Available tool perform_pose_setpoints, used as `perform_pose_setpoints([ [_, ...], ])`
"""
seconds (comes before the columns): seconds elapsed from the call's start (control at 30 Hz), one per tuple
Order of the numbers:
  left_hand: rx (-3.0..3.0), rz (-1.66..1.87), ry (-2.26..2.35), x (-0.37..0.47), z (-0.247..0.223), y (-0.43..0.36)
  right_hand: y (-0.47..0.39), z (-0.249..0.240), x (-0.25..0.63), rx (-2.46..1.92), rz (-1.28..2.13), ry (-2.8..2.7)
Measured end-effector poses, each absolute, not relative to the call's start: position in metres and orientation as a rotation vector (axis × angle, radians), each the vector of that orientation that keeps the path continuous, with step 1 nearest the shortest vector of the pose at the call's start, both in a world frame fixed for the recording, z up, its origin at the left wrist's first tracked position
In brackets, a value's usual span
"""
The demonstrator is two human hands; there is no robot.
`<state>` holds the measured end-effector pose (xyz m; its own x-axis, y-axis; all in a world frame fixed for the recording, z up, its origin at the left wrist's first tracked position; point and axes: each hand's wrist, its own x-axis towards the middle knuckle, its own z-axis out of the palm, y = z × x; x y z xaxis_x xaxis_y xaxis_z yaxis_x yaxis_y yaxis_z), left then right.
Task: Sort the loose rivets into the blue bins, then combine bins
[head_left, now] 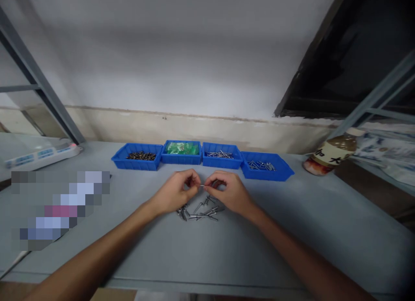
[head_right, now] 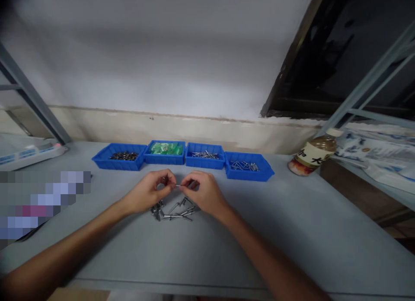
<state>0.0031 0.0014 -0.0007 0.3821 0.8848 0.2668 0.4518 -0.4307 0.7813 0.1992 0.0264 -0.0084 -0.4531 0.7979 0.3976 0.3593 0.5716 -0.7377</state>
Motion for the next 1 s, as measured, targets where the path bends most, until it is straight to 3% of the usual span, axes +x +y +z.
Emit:
perform_pose_setpoints([
  [0.6, 2.029, 0.946, 1.117, 0.004, -0.002, 0.003, 0.030, -0.003, 0.207, -0.881, 0.766, -2.058],
  [0.87, 2.477, 0.708, 1.109, 0.003, -0.010, 0.001, 0.070, 0.030, 0.290, -1.213, 0.050, -1.553],
  [1.0, 2.539, 0.597, 1.183, 0.012, -0.012, -0.001, 0.074, 0.028, 0.303, -1.293, -0.233, -1.622],
])
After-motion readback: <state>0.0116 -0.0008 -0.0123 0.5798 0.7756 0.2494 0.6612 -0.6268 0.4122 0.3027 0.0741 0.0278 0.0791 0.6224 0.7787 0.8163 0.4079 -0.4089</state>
